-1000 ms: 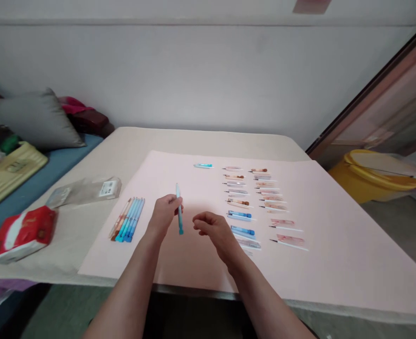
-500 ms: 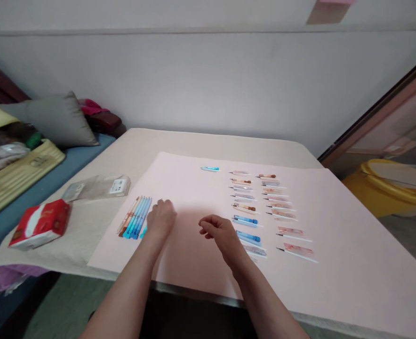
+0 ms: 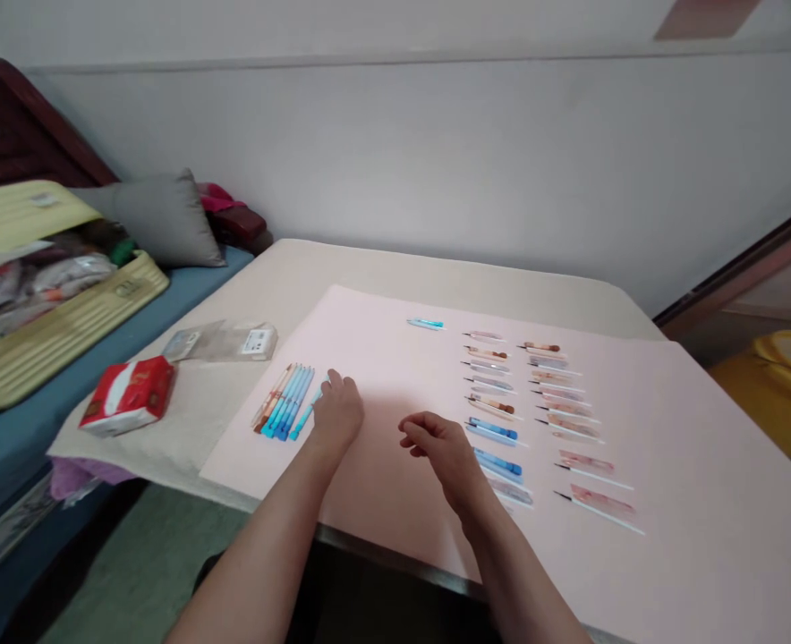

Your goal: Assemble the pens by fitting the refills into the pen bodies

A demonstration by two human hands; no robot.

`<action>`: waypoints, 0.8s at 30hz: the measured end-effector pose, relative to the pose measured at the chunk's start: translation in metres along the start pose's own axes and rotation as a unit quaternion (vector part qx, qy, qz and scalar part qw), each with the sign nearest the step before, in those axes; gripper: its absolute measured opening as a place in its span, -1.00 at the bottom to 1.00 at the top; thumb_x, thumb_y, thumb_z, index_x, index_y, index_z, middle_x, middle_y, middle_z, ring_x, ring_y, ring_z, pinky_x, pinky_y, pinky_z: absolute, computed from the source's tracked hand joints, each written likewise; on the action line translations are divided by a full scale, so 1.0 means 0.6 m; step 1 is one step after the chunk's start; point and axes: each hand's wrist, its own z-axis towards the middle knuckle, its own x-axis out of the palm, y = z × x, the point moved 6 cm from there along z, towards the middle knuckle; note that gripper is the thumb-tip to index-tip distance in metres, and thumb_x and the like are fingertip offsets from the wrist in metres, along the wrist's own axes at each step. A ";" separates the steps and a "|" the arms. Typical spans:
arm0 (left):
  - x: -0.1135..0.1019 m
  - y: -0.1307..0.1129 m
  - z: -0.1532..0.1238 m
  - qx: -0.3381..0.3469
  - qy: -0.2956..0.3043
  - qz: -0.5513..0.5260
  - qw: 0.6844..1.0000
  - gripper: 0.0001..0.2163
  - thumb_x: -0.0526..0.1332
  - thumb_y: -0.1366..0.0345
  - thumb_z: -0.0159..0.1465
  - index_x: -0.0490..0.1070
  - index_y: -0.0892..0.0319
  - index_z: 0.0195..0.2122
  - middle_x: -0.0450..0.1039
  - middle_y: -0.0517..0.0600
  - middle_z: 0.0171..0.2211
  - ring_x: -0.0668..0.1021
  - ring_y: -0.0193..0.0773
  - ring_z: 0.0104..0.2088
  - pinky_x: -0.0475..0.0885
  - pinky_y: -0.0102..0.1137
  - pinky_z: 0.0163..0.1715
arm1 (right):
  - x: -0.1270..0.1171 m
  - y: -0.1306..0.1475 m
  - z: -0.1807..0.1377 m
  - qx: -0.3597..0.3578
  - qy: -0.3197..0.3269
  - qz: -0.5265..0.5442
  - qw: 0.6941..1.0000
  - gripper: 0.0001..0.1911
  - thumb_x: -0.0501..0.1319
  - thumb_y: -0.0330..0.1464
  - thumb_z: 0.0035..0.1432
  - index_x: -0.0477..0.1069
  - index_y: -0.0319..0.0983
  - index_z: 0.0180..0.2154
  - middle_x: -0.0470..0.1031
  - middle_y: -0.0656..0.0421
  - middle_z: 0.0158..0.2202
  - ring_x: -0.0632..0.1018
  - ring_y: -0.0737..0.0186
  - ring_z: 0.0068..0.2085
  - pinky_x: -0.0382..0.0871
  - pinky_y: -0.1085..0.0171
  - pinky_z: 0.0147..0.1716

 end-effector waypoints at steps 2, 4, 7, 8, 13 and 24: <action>0.002 0.009 0.005 -0.013 0.005 0.009 1.000 -0.62 -0.16 0.48 0.23 0.35 0.32 -0.05 0.20 0.35 0.02 0.33 0.04 -0.04 0.32 -0.24 -0.24 | 0.001 -0.001 0.001 0.003 0.001 -0.001 1.000 -0.78 0.22 -0.24 0.00 0.48 -0.26 -0.41 0.49 0.15 -0.45 0.51 0.22 -0.37 0.31 0.26 -0.39; 0.003 0.015 0.007 -0.017 0.009 0.017 1.000 -0.59 -0.18 0.52 0.20 0.37 0.34 -0.05 0.21 0.35 0.01 0.34 0.04 -0.06 0.33 -0.25 -0.24 | 0.001 -0.002 0.001 0.006 0.002 -0.004 1.000 -0.78 0.23 -0.23 -0.02 0.48 -0.27 -0.41 0.49 0.14 -0.46 0.51 0.21 -0.38 0.31 0.26 -0.40; 0.000 0.020 0.004 -0.024 0.012 0.015 1.000 -0.59 -0.16 0.52 0.19 0.41 0.32 -0.09 0.22 0.34 0.02 0.34 0.07 -0.05 0.33 -0.22 -0.22 | 0.001 -0.003 0.002 0.008 0.000 -0.006 1.000 -0.77 0.24 -0.22 -0.04 0.49 -0.26 -0.42 0.49 0.14 -0.48 0.51 0.20 -0.39 0.31 0.25 -0.40; -0.001 0.021 0.003 -0.025 0.012 0.012 1.000 -0.60 -0.15 0.50 0.19 0.43 0.30 -0.10 0.22 0.33 0.01 0.34 0.08 -0.05 0.32 -0.20 -0.21 | 0.002 -0.002 0.002 0.009 -0.001 -0.006 1.000 -0.77 0.24 -0.22 -0.04 0.49 -0.26 -0.42 0.49 0.14 -0.49 0.51 0.20 -0.39 0.31 0.25 -0.40; -0.007 0.028 0.001 -0.026 -0.001 -0.004 1.000 -0.62 -0.13 0.47 0.20 0.47 0.32 -0.17 0.24 0.34 -0.01 0.37 0.10 -0.07 0.30 -0.15 -0.17 | 0.006 0.001 -0.003 0.012 0.001 -0.006 1.000 -0.80 0.23 -0.25 -0.04 0.49 -0.25 -0.42 0.49 0.14 -0.46 0.50 0.21 -0.38 0.31 0.26 -0.39; -0.015 0.049 0.014 -0.056 0.007 0.001 0.998 -0.67 -0.02 0.40 0.15 0.47 0.29 -0.16 0.28 0.33 -0.03 0.40 0.10 -0.08 0.32 -0.18 -0.20 | 0.011 -0.006 0.002 0.006 0.021 -0.010 1.000 -0.79 0.23 -0.24 -0.02 0.48 -0.26 -0.43 0.48 0.16 -0.48 0.50 0.23 -0.40 0.31 0.27 -0.40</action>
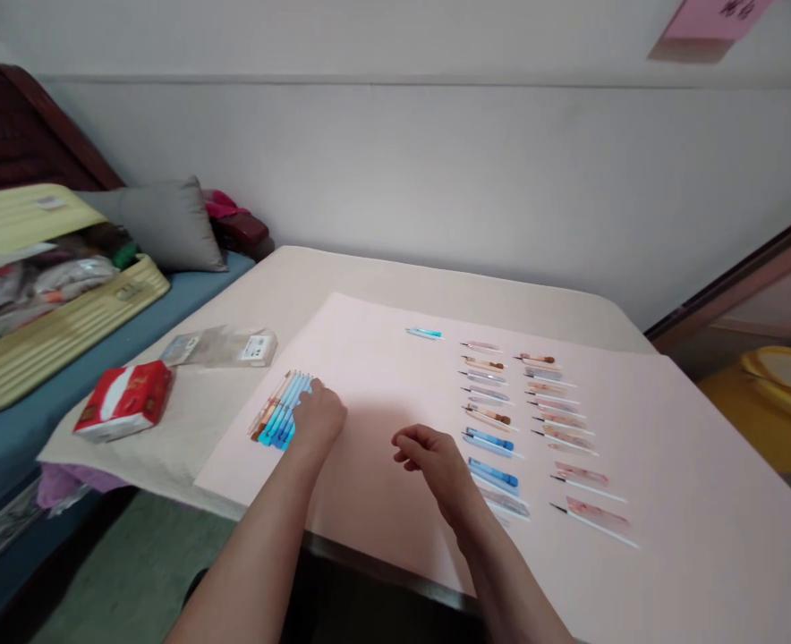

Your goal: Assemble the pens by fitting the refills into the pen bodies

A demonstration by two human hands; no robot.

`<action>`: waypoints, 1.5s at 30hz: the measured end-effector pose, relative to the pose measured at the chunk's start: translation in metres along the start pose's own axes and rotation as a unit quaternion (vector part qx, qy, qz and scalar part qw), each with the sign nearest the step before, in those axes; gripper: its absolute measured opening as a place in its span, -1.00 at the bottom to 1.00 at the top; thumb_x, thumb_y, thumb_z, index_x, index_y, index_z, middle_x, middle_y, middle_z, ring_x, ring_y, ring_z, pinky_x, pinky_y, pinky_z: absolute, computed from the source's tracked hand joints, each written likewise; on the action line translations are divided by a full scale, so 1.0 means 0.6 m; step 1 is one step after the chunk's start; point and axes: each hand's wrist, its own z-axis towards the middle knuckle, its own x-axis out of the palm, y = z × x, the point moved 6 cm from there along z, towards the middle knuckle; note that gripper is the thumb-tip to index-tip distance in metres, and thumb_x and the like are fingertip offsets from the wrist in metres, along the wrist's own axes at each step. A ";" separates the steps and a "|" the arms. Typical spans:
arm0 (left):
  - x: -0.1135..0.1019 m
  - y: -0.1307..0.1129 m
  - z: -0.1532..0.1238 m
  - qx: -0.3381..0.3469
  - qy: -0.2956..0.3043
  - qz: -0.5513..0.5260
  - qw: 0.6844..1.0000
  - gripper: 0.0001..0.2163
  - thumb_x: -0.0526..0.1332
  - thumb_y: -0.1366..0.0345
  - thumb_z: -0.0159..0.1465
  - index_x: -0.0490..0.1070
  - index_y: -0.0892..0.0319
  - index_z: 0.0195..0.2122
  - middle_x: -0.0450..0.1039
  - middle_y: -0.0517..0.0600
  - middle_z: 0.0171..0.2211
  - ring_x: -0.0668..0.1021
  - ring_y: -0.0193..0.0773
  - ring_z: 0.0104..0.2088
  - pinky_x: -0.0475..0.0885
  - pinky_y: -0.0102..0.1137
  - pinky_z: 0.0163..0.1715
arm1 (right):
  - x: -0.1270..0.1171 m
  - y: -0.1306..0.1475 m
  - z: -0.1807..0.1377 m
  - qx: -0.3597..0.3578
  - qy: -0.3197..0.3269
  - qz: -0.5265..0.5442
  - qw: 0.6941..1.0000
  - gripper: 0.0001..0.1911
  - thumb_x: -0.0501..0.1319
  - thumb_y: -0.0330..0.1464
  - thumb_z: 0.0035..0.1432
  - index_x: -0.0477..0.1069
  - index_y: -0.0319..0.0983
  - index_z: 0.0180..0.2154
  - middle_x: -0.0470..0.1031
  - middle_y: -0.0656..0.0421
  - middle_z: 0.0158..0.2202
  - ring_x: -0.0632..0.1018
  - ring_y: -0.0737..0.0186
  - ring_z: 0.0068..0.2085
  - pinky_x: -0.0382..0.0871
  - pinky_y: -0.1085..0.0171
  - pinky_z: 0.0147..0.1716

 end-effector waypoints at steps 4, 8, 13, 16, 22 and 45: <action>-0.004 -0.002 -0.003 0.012 0.009 0.013 1.000 -0.69 0.03 0.32 0.18 0.44 0.29 -0.13 0.26 0.33 -0.01 0.42 0.11 -0.08 0.31 -0.17 -0.21 | 0.000 -0.003 0.002 -0.006 -0.004 -0.003 1.000 -0.81 0.22 -0.25 -0.03 0.48 -0.25 -0.44 0.47 0.18 -0.50 0.50 0.25 -0.42 0.30 0.29 -0.43; -0.010 -0.028 -0.009 0.064 0.006 0.011 0.998 -0.69 0.03 0.18 0.23 0.39 0.22 -0.11 0.25 0.24 0.01 0.43 0.00 -0.09 0.32 -0.24 -0.22 | 0.000 -0.009 0.009 -0.014 -0.010 -0.011 1.000 -0.81 0.22 -0.25 -0.03 0.47 -0.25 -0.45 0.46 0.19 -0.53 0.50 0.25 -0.44 0.30 0.30 -0.45; -0.010 -0.085 -0.031 0.145 0.057 -0.046 0.987 -0.71 -0.02 0.12 0.26 0.35 0.17 -0.17 0.30 0.13 -0.08 0.48 -0.12 -0.20 0.31 -0.30 -0.27 | 0.001 -0.026 0.019 -0.026 -0.018 -0.038 0.999 -0.82 0.20 -0.26 -0.01 0.46 -0.24 -0.45 0.44 0.21 -0.55 0.49 0.26 -0.46 0.28 0.31 -0.47; -0.011 -0.104 -0.045 0.174 0.056 -0.059 0.981 -0.73 -0.02 0.15 0.27 0.32 0.18 -0.14 0.29 0.13 -0.08 0.49 -0.13 -0.19 0.31 -0.31 -0.28 | -0.002 -0.034 0.020 -0.046 -0.027 -0.071 0.996 -0.83 0.16 -0.28 0.03 0.47 -0.23 -0.43 0.44 0.21 -0.54 0.48 0.26 -0.46 0.27 0.30 -0.46; -0.012 -0.111 -0.053 0.196 0.059 -0.050 0.978 -0.75 -0.02 0.20 0.29 0.31 0.21 -0.14 0.31 0.14 -0.10 0.49 -0.11 -0.17 0.30 -0.33 -0.33 | -0.030 -0.012 0.027 -0.131 -0.075 -0.220 0.964 -0.81 0.09 -0.36 0.08 0.44 -0.20 -0.49 0.45 0.20 -0.52 0.44 0.24 -0.43 0.24 0.30 -0.39; 0.001 -0.131 -0.072 0.238 0.122 -0.001 0.964 -0.74 0.11 0.32 0.23 0.34 0.25 -0.06 0.40 0.15 -0.14 0.50 -0.04 -0.17 0.38 -0.23 -0.27 | -0.136 0.068 0.430 -0.052 -0.112 -0.639 0.759 -0.69 0.10 -0.40 0.11 0.40 -0.17 -0.08 0.39 0.03 -0.05 0.37 0.06 -0.04 0.21 0.21 -0.17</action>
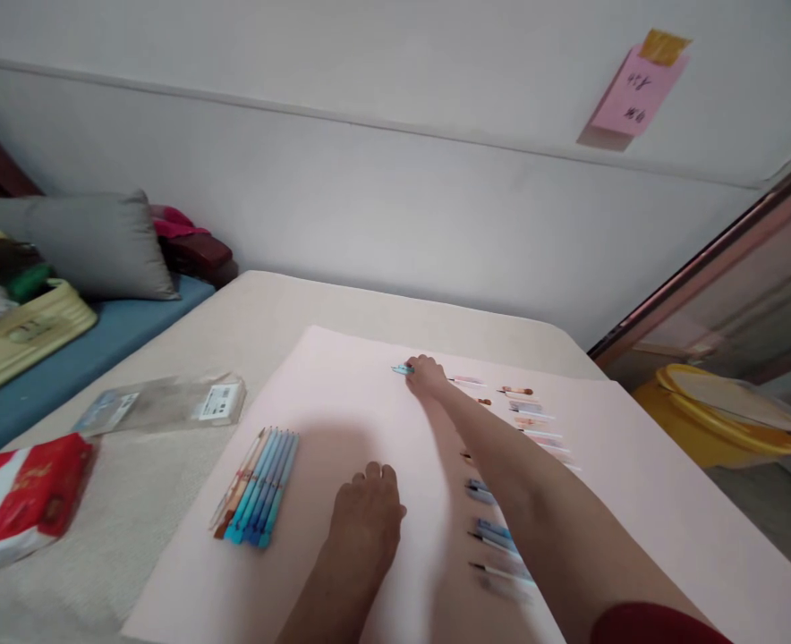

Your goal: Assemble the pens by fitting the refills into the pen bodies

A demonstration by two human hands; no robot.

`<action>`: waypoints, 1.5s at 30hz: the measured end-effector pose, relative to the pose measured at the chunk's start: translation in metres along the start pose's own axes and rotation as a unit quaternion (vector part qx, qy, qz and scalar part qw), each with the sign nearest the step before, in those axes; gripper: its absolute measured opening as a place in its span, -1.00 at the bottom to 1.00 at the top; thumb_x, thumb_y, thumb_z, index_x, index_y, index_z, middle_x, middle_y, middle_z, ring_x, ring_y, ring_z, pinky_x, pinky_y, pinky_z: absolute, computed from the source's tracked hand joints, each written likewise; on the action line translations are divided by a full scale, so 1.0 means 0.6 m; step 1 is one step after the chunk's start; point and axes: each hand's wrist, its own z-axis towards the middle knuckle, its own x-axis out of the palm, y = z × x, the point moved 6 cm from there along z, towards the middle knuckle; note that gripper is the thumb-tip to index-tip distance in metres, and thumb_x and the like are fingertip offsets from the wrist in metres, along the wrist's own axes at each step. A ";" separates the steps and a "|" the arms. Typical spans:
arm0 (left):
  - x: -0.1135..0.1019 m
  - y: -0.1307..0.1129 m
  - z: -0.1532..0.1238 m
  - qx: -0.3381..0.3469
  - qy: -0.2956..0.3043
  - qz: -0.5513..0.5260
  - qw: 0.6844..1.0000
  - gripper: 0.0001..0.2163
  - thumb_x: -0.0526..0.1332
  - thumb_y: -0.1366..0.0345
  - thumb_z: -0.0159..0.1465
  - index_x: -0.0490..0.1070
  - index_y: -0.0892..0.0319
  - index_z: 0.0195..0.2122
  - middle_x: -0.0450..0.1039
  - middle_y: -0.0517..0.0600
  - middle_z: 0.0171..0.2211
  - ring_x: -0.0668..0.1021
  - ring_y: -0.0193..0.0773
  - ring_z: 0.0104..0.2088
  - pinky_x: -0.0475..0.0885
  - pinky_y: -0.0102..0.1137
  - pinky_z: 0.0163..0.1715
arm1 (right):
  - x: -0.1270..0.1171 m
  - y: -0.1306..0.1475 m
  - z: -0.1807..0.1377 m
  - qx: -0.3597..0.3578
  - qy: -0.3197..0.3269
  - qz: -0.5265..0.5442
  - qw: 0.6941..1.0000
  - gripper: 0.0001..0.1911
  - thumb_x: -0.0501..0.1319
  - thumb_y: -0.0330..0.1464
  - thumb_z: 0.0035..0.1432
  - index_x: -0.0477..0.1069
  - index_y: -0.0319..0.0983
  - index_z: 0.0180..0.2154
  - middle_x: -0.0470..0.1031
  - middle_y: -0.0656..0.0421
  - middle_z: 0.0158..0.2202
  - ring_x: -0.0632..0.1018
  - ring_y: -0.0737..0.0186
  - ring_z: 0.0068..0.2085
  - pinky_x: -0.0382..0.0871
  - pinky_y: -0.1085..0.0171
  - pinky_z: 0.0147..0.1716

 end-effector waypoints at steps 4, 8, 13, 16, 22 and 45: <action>0.004 0.001 0.000 0.000 0.012 0.001 1.000 -0.74 0.10 0.31 0.24 0.34 0.26 -0.06 0.39 0.17 -0.14 0.50 -0.03 -0.18 0.38 -0.23 -0.29 | 0.001 0.004 -0.011 -0.014 0.014 -0.004 1.000 -0.68 0.13 -0.39 0.08 0.41 -0.13 -0.09 0.40 0.08 -0.07 0.41 0.10 -0.09 0.22 0.26 -0.24; -0.003 0.003 -0.006 0.012 -0.007 0.004 1.000 -0.74 0.08 0.30 0.25 0.32 0.26 -0.06 0.39 0.16 -0.16 0.50 -0.04 -0.18 0.38 -0.24 -0.29 | 0.005 0.017 -0.063 -0.039 0.016 -0.005 0.999 -0.71 0.09 -0.39 0.12 0.42 -0.15 -0.10 0.41 0.07 -0.09 0.41 0.13 -0.11 0.21 0.29 -0.27; -0.018 0.017 -0.016 0.012 -0.031 0.012 0.999 -0.76 0.06 0.27 0.27 0.32 0.27 -0.10 0.39 0.16 -0.18 0.51 -0.05 -0.21 0.38 -0.26 -0.33 | 0.011 0.042 -0.188 -0.061 0.002 -0.010 0.998 -0.70 0.06 -0.40 0.18 0.38 -0.17 -0.04 0.40 0.05 -0.10 0.38 0.15 -0.09 0.18 0.28 -0.20; -0.029 0.027 -0.023 0.012 -0.054 0.020 0.998 -0.75 0.04 0.27 0.28 0.31 0.28 -0.08 0.39 0.17 -0.18 0.51 -0.05 -0.20 0.38 -0.26 -0.32 | 0.018 0.060 -0.277 -0.065 -0.006 -0.016 0.998 -0.73 0.06 -0.41 0.20 0.38 -0.17 -0.07 0.41 0.08 -0.12 0.38 0.16 -0.11 0.16 0.27 -0.19; -0.032 0.033 -0.030 0.015 -0.062 0.030 0.997 -0.76 0.04 0.23 0.28 0.31 0.26 -0.11 0.39 0.16 -0.18 0.52 -0.07 -0.22 0.38 -0.27 -0.33 | 0.033 0.094 -0.412 -0.074 -0.028 -0.010 0.997 -0.82 0.10 -0.39 0.20 0.38 -0.17 -0.14 0.41 0.11 -0.16 0.37 0.17 -0.18 0.13 0.27 -0.26; -0.041 0.054 -0.016 -0.075 -0.073 -0.015 0.994 -0.67 -0.02 0.17 0.28 0.33 0.15 -0.01 0.41 0.17 -0.04 0.46 -0.04 -0.05 0.29 -0.23 -0.12 | 0.012 0.111 -0.452 -0.093 0.059 0.001 0.994 -0.75 0.05 -0.52 0.13 0.39 -0.28 -0.16 0.44 -0.01 -0.22 0.44 0.06 -0.18 0.22 0.16 -0.24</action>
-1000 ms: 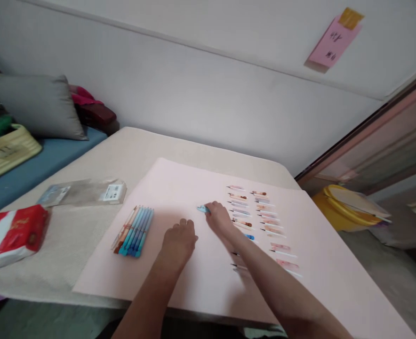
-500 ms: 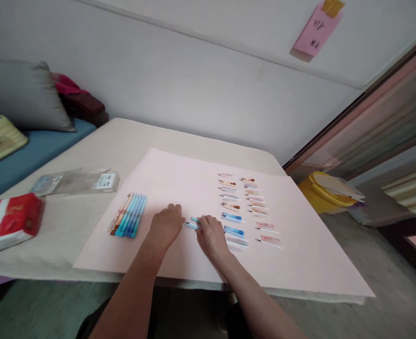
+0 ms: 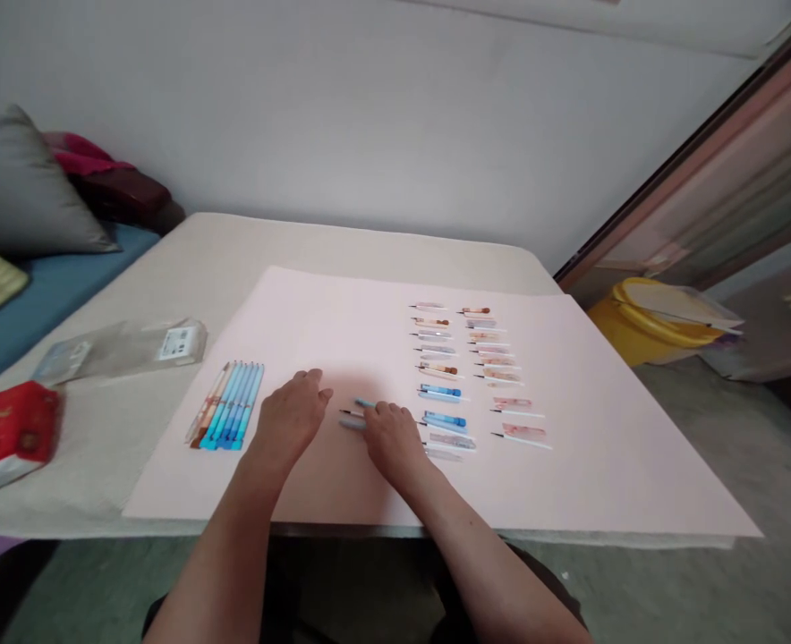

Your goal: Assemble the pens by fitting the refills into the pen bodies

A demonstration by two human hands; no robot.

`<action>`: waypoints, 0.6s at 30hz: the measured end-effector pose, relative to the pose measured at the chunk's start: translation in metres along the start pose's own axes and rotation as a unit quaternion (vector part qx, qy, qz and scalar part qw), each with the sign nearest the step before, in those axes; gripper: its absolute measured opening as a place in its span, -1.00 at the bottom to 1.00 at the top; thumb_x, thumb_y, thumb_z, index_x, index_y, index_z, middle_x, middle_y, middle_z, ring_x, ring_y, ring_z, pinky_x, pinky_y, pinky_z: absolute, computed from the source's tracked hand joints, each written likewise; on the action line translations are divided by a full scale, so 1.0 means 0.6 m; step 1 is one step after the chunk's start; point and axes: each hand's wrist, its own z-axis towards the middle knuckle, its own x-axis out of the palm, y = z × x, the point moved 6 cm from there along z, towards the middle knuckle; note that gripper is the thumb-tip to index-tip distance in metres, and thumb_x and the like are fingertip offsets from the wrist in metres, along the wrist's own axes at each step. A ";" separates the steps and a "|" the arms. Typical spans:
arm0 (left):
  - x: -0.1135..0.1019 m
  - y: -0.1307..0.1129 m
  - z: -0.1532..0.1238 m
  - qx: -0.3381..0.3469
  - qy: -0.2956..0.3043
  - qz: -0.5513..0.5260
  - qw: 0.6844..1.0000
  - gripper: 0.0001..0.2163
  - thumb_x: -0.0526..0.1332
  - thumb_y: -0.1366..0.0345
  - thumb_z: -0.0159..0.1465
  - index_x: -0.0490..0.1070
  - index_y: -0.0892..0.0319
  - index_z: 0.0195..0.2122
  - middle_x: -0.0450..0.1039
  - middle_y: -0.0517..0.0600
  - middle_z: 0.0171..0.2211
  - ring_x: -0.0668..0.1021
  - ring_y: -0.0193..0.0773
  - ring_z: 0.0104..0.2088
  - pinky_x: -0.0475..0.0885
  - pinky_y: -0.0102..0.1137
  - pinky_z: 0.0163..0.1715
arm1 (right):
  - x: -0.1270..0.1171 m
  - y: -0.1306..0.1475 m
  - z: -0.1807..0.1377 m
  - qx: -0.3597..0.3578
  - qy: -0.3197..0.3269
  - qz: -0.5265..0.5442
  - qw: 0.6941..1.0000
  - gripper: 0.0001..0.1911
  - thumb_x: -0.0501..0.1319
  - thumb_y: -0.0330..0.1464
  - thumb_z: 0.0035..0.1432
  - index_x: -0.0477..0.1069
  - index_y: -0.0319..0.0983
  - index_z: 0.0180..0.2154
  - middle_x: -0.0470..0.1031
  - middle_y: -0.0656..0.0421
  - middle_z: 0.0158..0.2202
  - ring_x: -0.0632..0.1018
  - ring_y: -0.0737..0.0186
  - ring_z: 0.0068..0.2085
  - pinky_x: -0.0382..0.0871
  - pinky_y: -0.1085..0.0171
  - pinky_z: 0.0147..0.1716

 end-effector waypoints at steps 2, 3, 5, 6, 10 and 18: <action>0.002 0.002 0.001 -0.007 -0.005 -0.003 1.000 -0.66 -0.02 0.17 0.28 0.34 0.15 -0.01 0.41 0.17 -0.04 0.46 -0.02 -0.04 0.29 -0.22 -0.12 | 0.000 -0.001 -0.002 -0.003 0.006 0.001 1.000 -0.74 0.03 -0.53 0.13 0.40 -0.27 -0.16 0.46 -0.01 -0.24 0.46 0.06 -0.18 0.23 0.16 -0.24; 0.002 0.004 0.002 -0.008 -0.009 -0.007 1.000 -0.66 -0.02 0.17 0.27 0.34 0.15 0.00 0.41 0.17 -0.03 0.45 -0.02 -0.04 0.30 -0.22 -0.11 | 0.000 -0.001 -0.003 -0.004 0.011 0.002 1.000 -0.73 0.01 -0.54 0.14 0.40 -0.27 -0.17 0.46 -0.02 -0.24 0.47 0.05 -0.18 0.23 0.16 -0.24; 0.004 0.005 0.002 -0.007 -0.018 -0.024 1.000 -0.66 0.00 0.18 0.27 0.34 0.16 0.00 0.42 0.16 -0.02 0.45 -0.03 -0.02 0.29 -0.22 -0.08 | -0.001 -0.001 -0.004 -0.006 0.015 0.005 1.000 -0.72 0.00 -0.55 0.13 0.41 -0.28 -0.19 0.47 -0.03 -0.25 0.48 0.05 -0.19 0.23 0.17 -0.25; 0.004 0.006 0.003 -0.006 -0.023 -0.038 0.999 -0.65 0.00 0.18 0.26 0.35 0.17 0.01 0.42 0.17 -0.02 0.44 -0.04 -0.01 0.28 -0.22 -0.07 | -0.004 -0.002 -0.005 -0.006 0.011 0.009 1.000 -0.73 0.00 -0.55 0.13 0.41 -0.28 -0.20 0.48 -0.03 -0.25 0.48 0.06 -0.19 0.23 0.18 -0.25; 0.004 0.001 0.005 0.005 -0.027 -0.139 0.990 -0.65 0.05 0.16 0.23 0.40 0.21 -0.05 0.47 0.17 -0.08 0.47 -0.05 -0.05 0.29 -0.21 -0.06 | -0.020 -0.017 -0.006 0.029 -0.008 0.066 0.997 -0.81 0.04 -0.46 0.14 0.40 -0.26 -0.24 0.50 0.04 -0.27 0.49 0.13 -0.25 0.21 0.26 -0.33; 0.048 -0.025 -0.003 -0.108 0.039 -0.601 0.791 -0.47 0.26 0.14 0.09 0.23 0.19 0.07 0.45 0.13 -0.15 0.55 -0.18 -0.21 0.43 -0.30 -0.26 | -0.044 -0.056 -0.007 0.110 -0.101 0.327 0.933 -0.96 0.13 -0.36 0.07 0.34 -0.18 -0.39 0.44 0.27 -0.50 0.41 0.33 -0.47 0.13 0.38 -0.49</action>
